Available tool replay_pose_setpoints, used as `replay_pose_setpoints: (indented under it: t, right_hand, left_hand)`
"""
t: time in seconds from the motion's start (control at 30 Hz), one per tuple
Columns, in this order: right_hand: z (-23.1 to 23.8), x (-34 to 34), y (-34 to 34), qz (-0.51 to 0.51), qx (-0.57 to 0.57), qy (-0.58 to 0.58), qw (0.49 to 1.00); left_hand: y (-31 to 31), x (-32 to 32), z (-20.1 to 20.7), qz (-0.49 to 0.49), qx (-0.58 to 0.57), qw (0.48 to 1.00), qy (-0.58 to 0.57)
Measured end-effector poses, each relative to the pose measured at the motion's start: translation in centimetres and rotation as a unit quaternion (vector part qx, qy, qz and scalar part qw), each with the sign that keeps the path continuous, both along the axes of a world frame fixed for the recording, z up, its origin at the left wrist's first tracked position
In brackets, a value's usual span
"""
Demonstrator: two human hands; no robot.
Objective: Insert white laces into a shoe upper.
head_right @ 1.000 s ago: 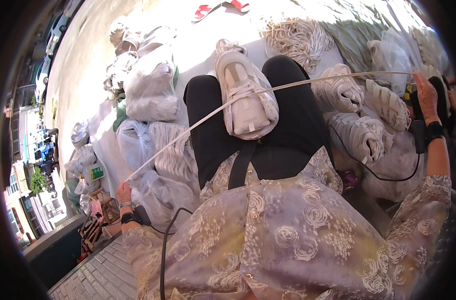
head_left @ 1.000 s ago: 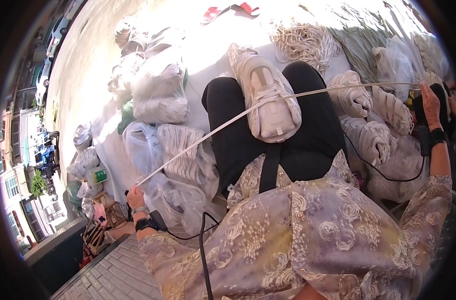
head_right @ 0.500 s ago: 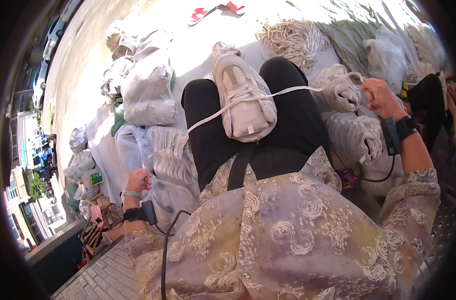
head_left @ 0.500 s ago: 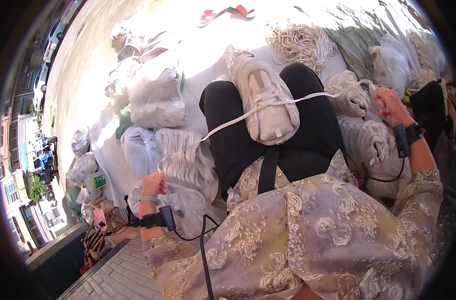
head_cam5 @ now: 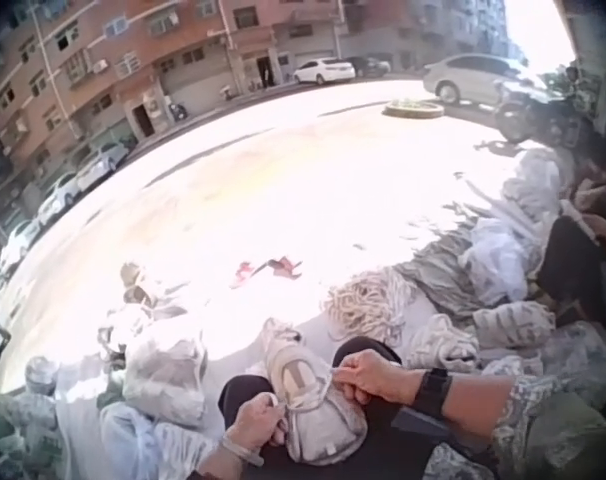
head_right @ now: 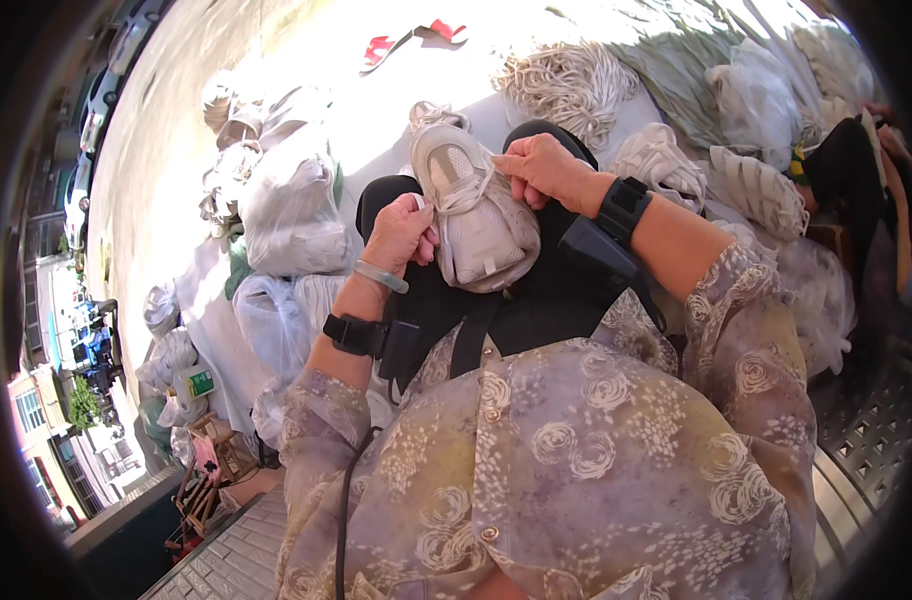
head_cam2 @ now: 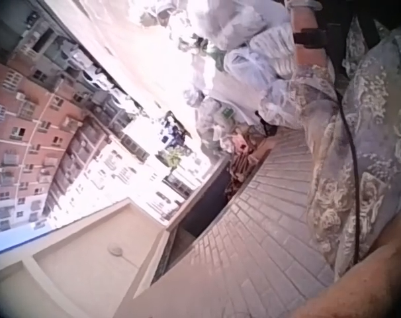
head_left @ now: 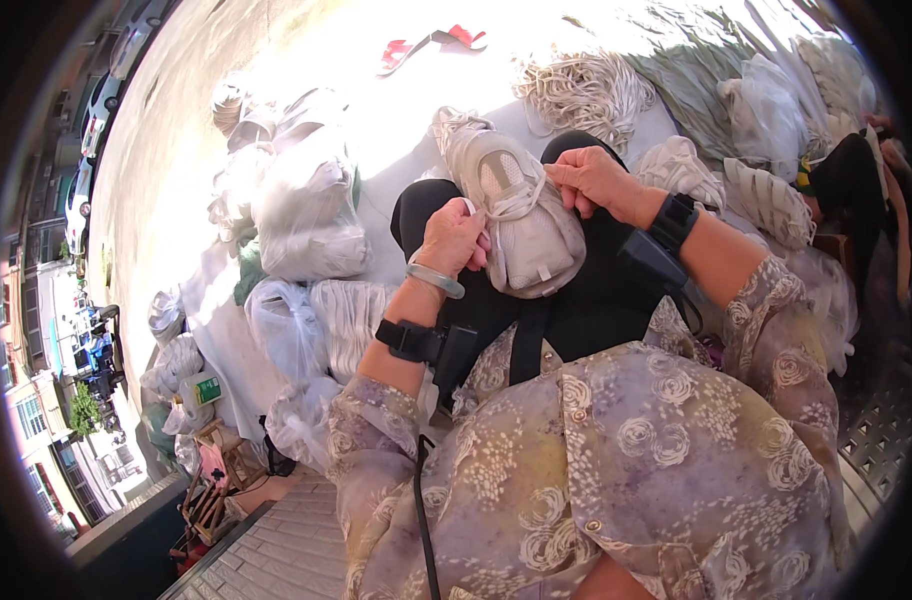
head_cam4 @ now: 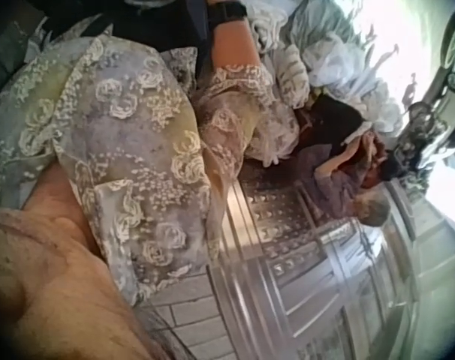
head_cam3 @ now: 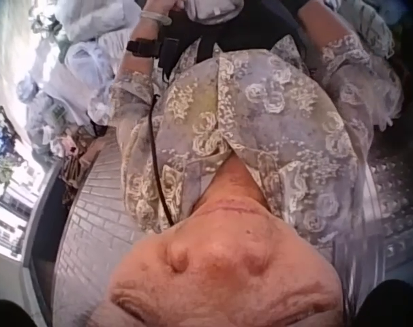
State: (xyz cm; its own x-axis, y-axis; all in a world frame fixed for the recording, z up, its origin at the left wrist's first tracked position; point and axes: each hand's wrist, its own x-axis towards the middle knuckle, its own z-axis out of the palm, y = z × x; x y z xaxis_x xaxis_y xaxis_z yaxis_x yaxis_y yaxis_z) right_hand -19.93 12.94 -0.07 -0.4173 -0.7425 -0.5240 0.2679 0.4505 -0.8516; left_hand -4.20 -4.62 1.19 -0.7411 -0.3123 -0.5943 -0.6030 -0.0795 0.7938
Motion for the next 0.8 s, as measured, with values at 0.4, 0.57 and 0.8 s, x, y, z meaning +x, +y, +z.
replay_pose_setpoints:
  t: [0.4, 0.57, 0.8]
  right_hand:
    - [1.0, 1.4, 1.9, -0.144, -0.036, -0.095, 0.984]
    - [1.2, 1.8, 1.7, -0.160, -0.112, -0.035, 0.980]
    - [-0.1, 2.6, 1.1, -0.162, -0.172, 0.056, 0.970]
  left_hand:
    - [1.2, 2.7, -0.2, 0.138, 0.046, 0.980, 0.136]
    - [1.8, 2.7, -0.1, 0.171, 0.056, 0.970, 0.161]
    - [2.2, 2.7, -0.6, 0.163, 0.049, 0.976, 0.138]
